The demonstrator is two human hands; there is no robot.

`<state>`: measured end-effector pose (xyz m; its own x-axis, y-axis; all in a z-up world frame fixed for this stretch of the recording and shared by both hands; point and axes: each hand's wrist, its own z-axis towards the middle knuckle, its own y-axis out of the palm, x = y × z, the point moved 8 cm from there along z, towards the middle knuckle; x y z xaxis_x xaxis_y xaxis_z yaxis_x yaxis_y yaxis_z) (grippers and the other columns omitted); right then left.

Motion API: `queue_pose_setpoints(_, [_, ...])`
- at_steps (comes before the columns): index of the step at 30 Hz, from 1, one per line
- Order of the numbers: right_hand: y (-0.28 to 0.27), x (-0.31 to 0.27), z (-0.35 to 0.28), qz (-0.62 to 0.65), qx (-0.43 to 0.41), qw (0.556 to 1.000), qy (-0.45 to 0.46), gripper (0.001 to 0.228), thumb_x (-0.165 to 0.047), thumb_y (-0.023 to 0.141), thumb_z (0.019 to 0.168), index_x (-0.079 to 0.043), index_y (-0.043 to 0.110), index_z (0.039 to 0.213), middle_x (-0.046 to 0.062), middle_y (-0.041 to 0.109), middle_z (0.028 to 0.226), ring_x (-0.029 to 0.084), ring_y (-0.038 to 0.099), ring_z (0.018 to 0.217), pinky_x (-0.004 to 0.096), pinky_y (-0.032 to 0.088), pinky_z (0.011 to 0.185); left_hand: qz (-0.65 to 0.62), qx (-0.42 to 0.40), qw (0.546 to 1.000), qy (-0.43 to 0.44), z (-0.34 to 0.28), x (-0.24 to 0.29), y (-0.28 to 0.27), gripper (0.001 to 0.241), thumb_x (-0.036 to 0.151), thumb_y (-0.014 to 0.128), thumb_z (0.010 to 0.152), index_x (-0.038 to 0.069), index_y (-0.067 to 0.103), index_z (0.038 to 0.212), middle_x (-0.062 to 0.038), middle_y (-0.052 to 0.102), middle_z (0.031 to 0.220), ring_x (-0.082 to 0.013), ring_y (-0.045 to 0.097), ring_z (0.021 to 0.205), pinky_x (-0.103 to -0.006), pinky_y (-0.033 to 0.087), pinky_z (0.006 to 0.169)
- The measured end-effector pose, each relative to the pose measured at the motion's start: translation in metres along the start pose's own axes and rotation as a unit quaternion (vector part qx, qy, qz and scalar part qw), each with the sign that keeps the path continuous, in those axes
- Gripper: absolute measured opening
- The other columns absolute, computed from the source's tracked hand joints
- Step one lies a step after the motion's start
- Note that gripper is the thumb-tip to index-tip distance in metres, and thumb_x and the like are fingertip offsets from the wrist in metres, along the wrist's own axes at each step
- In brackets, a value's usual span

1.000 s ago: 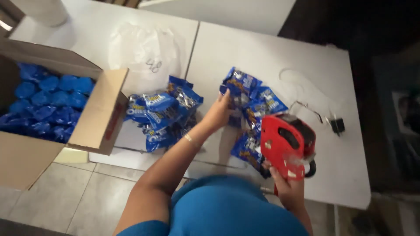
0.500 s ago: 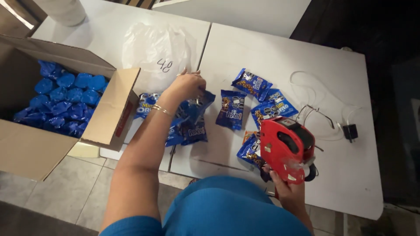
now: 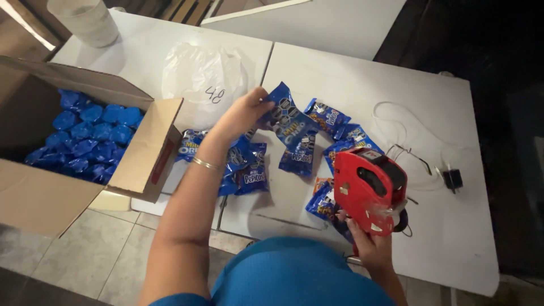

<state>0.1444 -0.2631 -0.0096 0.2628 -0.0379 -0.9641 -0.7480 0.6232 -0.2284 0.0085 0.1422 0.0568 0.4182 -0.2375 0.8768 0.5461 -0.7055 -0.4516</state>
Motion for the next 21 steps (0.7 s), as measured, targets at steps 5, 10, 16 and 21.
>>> queue_pose_setpoints(5, [0.014,-0.012,0.015,0.017,-0.021,1.0,-0.006,0.037,-0.017,0.076,0.106,-0.004,0.072,0.14,0.015,0.081,0.134,0.029,0.079,0.129,0.045,0.068,0.112,-0.101,0.088,0.991,-0.011,-0.011,-0.027,0.013,0.03,0.034,0.074,0.114,0.01,0.067,0.13,-0.009,0.071,0.11,-0.0176,0.071,0.097,-0.0331,0.069,0.078])
queue_pose_setpoints(10, [0.024,0.041,0.046,-0.2,-0.012,0.968,-0.153,0.035,-0.03,0.088,0.099,-0.013,0.088,0.13,0.009,0.09,0.127,0.029,0.082,0.128,0.042,0.061,0.108,-0.033,0.153,0.987,0.034,-0.004,-0.056,0.041,0.027,0.037,0.078,0.108,0.014,0.071,0.121,-0.012,0.085,0.097,-0.0217,0.078,0.084,-0.0406,0.06,0.076])
queue_pose_setpoints(16, [0.044,0.003,0.055,-0.271,0.045,0.857,-0.437,0.033,-0.03,0.096,0.094,-0.006,0.088,0.116,0.017,0.087,0.124,0.041,0.081,0.115,0.05,0.062,0.11,0.059,0.185,0.98,0.031,-0.042,-0.03,0.038,0.027,0.035,0.069,0.114,0.009,0.064,0.121,-0.022,0.084,0.108,-0.0453,0.082,0.099,-0.0546,0.061,0.084])
queue_pose_setpoints(21, [0.049,0.093,0.08,-0.337,-0.004,0.787,-0.516,0.054,-0.031,0.096,0.09,-0.018,0.08,0.14,0.014,0.085,0.12,0.038,0.076,0.09,0.053,0.062,0.084,0.053,0.209,0.976,0.038,-0.06,-0.028,0.036,0.027,0.036,0.067,0.113,0.01,0.06,0.119,-0.025,0.083,0.114,-0.0498,0.078,0.11,-0.0542,0.057,0.091])
